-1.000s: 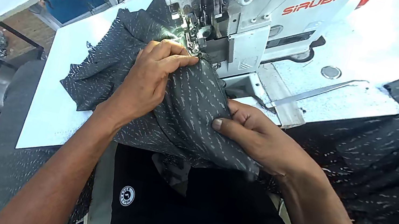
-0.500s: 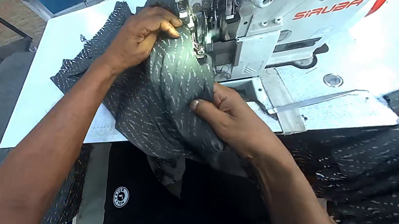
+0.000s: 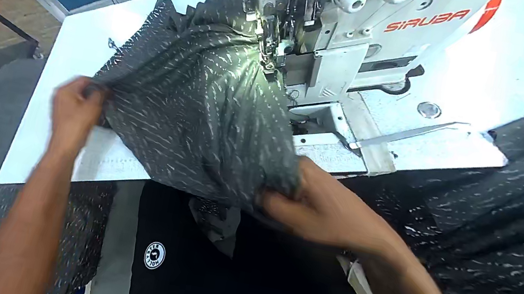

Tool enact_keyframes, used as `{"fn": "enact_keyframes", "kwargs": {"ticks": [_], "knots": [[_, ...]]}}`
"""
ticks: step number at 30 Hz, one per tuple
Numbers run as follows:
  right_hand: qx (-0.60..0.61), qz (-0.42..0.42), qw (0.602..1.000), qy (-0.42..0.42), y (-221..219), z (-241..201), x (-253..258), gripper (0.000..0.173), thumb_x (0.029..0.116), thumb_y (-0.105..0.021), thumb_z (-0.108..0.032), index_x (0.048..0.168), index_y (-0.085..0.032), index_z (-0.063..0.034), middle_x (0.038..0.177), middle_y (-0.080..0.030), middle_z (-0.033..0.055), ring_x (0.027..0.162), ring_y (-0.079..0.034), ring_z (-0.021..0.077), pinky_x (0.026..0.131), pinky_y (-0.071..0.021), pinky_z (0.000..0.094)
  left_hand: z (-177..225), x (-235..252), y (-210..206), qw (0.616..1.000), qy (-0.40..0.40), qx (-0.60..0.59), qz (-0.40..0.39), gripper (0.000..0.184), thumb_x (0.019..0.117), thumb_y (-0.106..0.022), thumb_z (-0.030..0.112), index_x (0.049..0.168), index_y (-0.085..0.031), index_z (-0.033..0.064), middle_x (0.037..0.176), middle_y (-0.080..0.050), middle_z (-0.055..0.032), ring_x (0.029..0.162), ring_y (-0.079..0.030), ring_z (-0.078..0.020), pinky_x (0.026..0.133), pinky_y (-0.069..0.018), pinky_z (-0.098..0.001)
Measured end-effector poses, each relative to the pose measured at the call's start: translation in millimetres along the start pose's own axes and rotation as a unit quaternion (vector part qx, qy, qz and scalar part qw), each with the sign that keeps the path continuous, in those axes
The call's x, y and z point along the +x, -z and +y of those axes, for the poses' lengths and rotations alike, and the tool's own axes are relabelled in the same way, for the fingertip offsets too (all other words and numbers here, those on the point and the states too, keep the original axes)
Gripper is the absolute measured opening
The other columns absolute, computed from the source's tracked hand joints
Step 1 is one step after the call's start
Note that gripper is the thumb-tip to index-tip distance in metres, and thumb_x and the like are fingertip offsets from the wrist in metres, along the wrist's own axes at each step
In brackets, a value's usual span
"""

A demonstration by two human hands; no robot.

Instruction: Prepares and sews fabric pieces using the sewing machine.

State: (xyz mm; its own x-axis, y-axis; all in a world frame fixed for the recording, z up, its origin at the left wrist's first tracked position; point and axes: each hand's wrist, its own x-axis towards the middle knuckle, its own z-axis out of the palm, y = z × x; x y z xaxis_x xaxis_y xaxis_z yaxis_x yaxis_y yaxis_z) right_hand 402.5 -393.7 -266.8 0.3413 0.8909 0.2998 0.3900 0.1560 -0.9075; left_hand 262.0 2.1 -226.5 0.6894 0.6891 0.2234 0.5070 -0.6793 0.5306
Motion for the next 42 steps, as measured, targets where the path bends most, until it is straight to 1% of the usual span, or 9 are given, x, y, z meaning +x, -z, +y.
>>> {"fn": "enact_keyframes", "kwargs": {"ticks": [3, 9, 12, 16, 21, 25, 30, 35, 42], "knots": [[0.083, -0.081, 0.993, -0.002, 7.6, -5.4, -14.7, 0.009, 0.0901, -0.069, -0.012, 0.097, -0.073, -0.0146, 0.083, -0.071, -0.0104, 0.075, -0.067, -0.0041, 0.066, -0.0591, 0.0176, 24.8, 40.1, 47.0, 0.983, -0.022, -0.14, 0.114, 0.031, 0.0966, -0.063, 0.017, 0.122, -0.056, 0.001, 0.11, -0.063, -0.0017, 0.097, -0.063, -0.005, 0.088, -0.0564, -0.0306], [0.094, -0.14, 0.985, -0.02, -30.2, -7.6, -6.5, 0.017, 0.0908, -0.072, -0.014, 0.106, -0.071, -0.0088, 0.094, -0.072, -0.0035, 0.088, -0.067, -0.0014, 0.081, -0.0594, 0.0233, 115.4, 56.6, 56.9, 0.947, -0.279, 0.153, 0.033, 0.067, 0.0889, -0.059, 0.001, 0.152, -0.038, -0.0034, 0.159, -0.021, -0.0387, 0.14, -0.036, -0.0573, 0.108, -0.0386, -0.0699], [-0.035, -0.094, 0.993, -0.063, -45.0, -16.6, -15.8, 0.015, 0.0934, -0.071, -0.026, 0.1, -0.072, -0.0122, 0.086, -0.071, -0.0012, 0.081, -0.069, 0.0068, 0.073, -0.0597, 0.0328, 154.6, -35.4, 16.2, 0.942, -0.312, 0.024, -0.119, 0.045, 0.107, -0.047, 0.028, 0.146, -0.049, 0.0055, 0.139, -0.058, -0.0129, 0.113, -0.065, -0.0208, 0.092, -0.0584, -0.0399], [-0.254, -0.023, 0.966, -0.046, -80.5, -70.9, 11.5, 0.033, 0.0966, -0.063, -0.038, 0.08, -0.066, -0.0103, 0.068, -0.061, 0.006, 0.063, -0.066, 0.0249, 0.052, -0.0533, 0.0467, 191.9, -99.7, -22.0, 0.905, -0.296, -0.005, -0.304, 0.068, 0.0955, -0.058, 0.062, 0.138, -0.059, 0.0093, 0.109, -0.07, -0.0023, 0.086, -0.068, -0.0111, 0.073, -0.0597, -0.0349], [-0.189, -0.112, 0.976, 0.012, -90.0, -106.5, 31.5, 0.035, 0.0984, -0.064, -0.038, 0.107, -0.064, -0.0039, 0.087, -0.065, 0.0134, 0.076, -0.068, 0.0322, 0.061, -0.0552, 0.0496, 197.8, -65.9, -9.2, 0.906, -0.117, -0.207, -0.35, 0.021, 0.1019, -0.058, 0.006, 0.121, -0.065, 0.0038, 0.086, -0.07, -0.0041, 0.069, -0.065, -0.0094, 0.062, -0.0565, -0.025], [-0.152, 0.136, 0.979, -0.003, -91.4, -60.8, 22.3, 0.023, 0.0983, -0.065, -0.032, 0.092, -0.072, -0.011, 0.082, -0.067, 0.0017, 0.068, -0.065, 0.0148, 0.056, -0.0559, 0.0371, 191.2, -44.8, -7.7, 0.872, 0.011, -0.375, -0.314, 0.022, 0.1038, -0.051, 0.008, 0.114, -0.07, 0.0053, 0.086, -0.073, -0.0014, 0.073, -0.07, -0.0069, 0.067, -0.0613, -0.0247], [0.08, 0.315, 0.946, -0.016, -56.6, -26.1, 25.8, 0.021, 0.1007, -0.058, -0.009, 0.119, -0.065, -0.0007, 0.099, -0.073, 0.0062, 0.082, -0.073, 0.0129, 0.072, -0.0642, 0.032, 207.6, -39.9, -7.2, 0.9, -0.089, -0.334, -0.265, 0.016, 0.1042, -0.054, 0.006, 0.11, -0.069, 0.0026, 0.084, -0.072, -0.003, 0.07, -0.07, -0.0088, 0.064, -0.0616, -0.0246], [0.3, 0.228, 0.926, -0.003, -38.9, -15.3, 51.0, 0.058, 0.0995, -0.049, 0.001, 0.155, -0.033, -0.001, 0.138, -0.06, 0.0154, 0.114, -0.069, 0.0231, 0.097, -0.0599, 0.0413, 230.9, -57.8, -1.2, 0.937, -0.283, -0.062, -0.193, 0.02, 0.1055, -0.055, 0.02, 0.117, -0.068, 0.0101, 0.086, -0.069, 0.0005, 0.069, -0.062, -0.0065, 0.062, -0.0528, -0.0247], [0.166, 0.052, 0.983, 0.057, -46.7, -6.3, 73.0, 0.038, 0.0955, -0.05, 0.009, 0.132, -0.056, 0.0015, 0.113, -0.069, 0.0073, 0.103, -0.066, 0.0061, 0.092, -0.0561, 0.0259, 234.5, -67.7, -5.2, 0.918, -0.38, 0.101, -0.046, 0.022, 0.1049, -0.055, 0.02, 0.12, -0.065, 0.0073, 0.087, -0.07, -0.0042, 0.063, -0.06, -0.0122, 0.059, -0.0511, -0.032]]}}
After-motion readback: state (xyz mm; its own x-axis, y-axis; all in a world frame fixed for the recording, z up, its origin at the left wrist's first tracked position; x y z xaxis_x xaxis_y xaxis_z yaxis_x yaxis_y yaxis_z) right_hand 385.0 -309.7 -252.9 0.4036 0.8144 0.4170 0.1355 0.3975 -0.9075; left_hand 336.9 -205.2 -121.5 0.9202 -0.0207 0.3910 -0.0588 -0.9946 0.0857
